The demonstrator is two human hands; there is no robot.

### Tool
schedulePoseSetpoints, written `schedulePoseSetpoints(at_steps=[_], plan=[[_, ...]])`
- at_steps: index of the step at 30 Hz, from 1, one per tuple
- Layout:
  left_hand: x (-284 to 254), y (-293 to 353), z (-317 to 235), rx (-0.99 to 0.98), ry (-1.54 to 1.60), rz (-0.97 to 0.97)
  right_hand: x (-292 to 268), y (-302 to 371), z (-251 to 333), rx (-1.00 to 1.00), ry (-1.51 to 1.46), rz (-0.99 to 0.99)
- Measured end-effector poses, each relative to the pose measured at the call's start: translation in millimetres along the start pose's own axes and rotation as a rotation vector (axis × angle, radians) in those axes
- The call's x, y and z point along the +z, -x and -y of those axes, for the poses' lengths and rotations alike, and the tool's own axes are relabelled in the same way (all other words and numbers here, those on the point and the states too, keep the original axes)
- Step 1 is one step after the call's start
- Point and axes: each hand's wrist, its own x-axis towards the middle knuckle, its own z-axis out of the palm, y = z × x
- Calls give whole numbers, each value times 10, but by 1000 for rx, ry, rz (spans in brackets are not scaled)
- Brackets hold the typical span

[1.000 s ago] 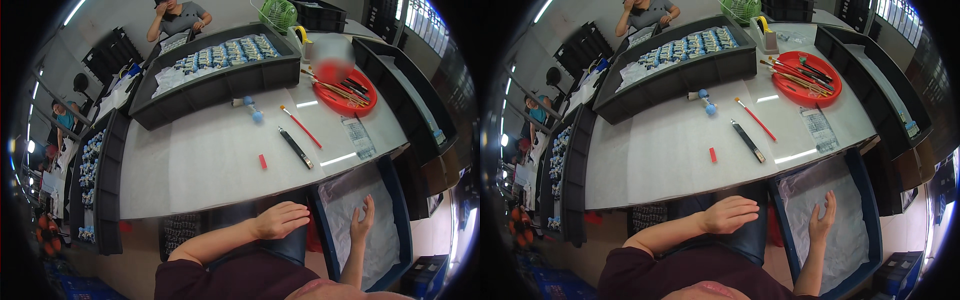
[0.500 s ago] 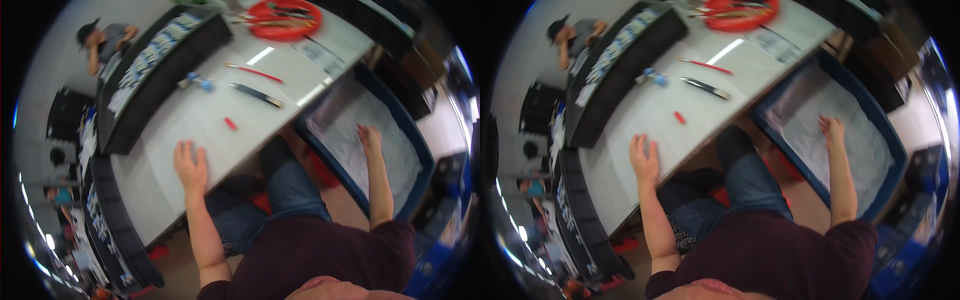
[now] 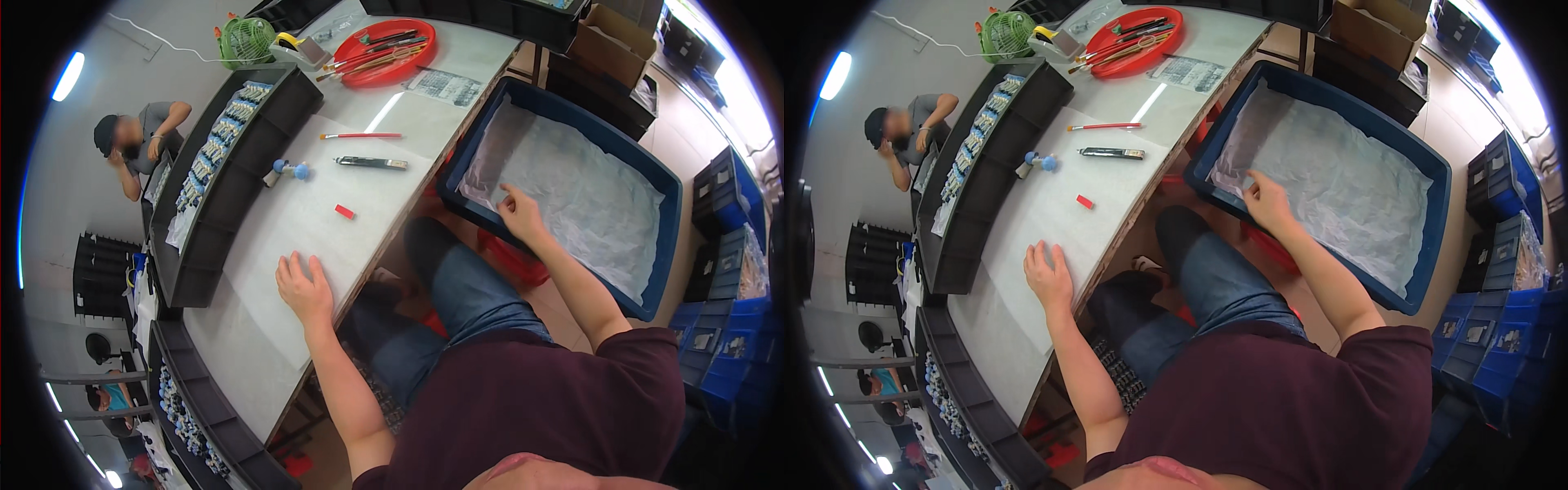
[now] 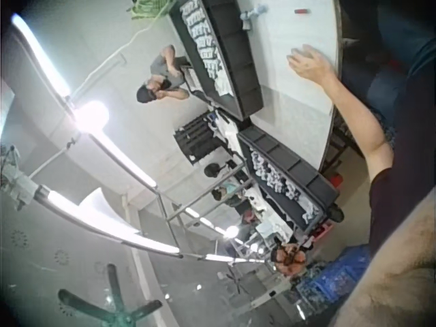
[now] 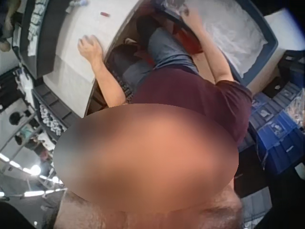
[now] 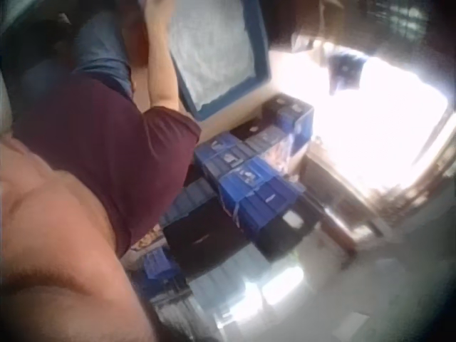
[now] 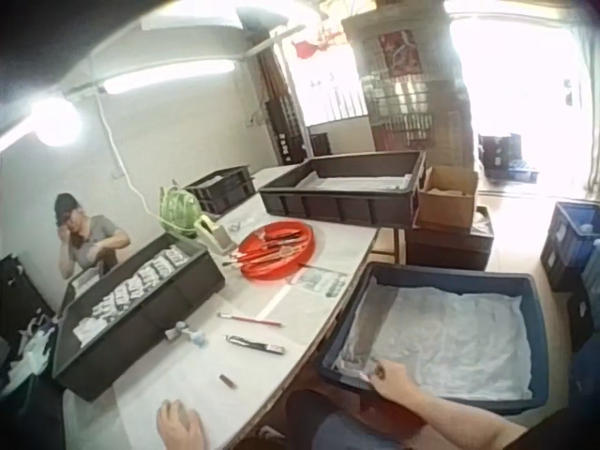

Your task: The person assembles small blue and white figurines by hand. They pick up individual figurines from a blue tray, attach small red rectangular pieces to them, and place the completed units into a black bin. The process is repeated for multiple figurines throughout the clip.

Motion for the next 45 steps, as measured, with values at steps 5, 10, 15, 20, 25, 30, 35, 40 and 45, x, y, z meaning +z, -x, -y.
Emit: schedulePoseSetpoints(at_steps=[5,10,15,20,25,30,35,40,45], plan=[[-42,71,103,-42,-63,-53,-55,123,650,-279,-36,30],[16,38,17,-41,-11,-75,63,975,1092,-425,-324,661],[-53,100,62,-61,10,-91,28,1196,1317,-476,-332,751],[-75,76,37,-78,53,-95,-38,1037,1372,-469,-311,660],[-58,84,22,-67,59,-119,65,1001,1500,-470,-329,708],[-75,94,18,-61,69,-120,272,1019,1676,-565,-395,804],[-79,76,35,-45,44,-134,335,845,1925,-612,-416,872],[-237,108,41,-59,232,-59,281,410,2204,-686,-446,810],[-1044,-392,258,143,473,-69,260,-390,2543,-701,-444,733]])
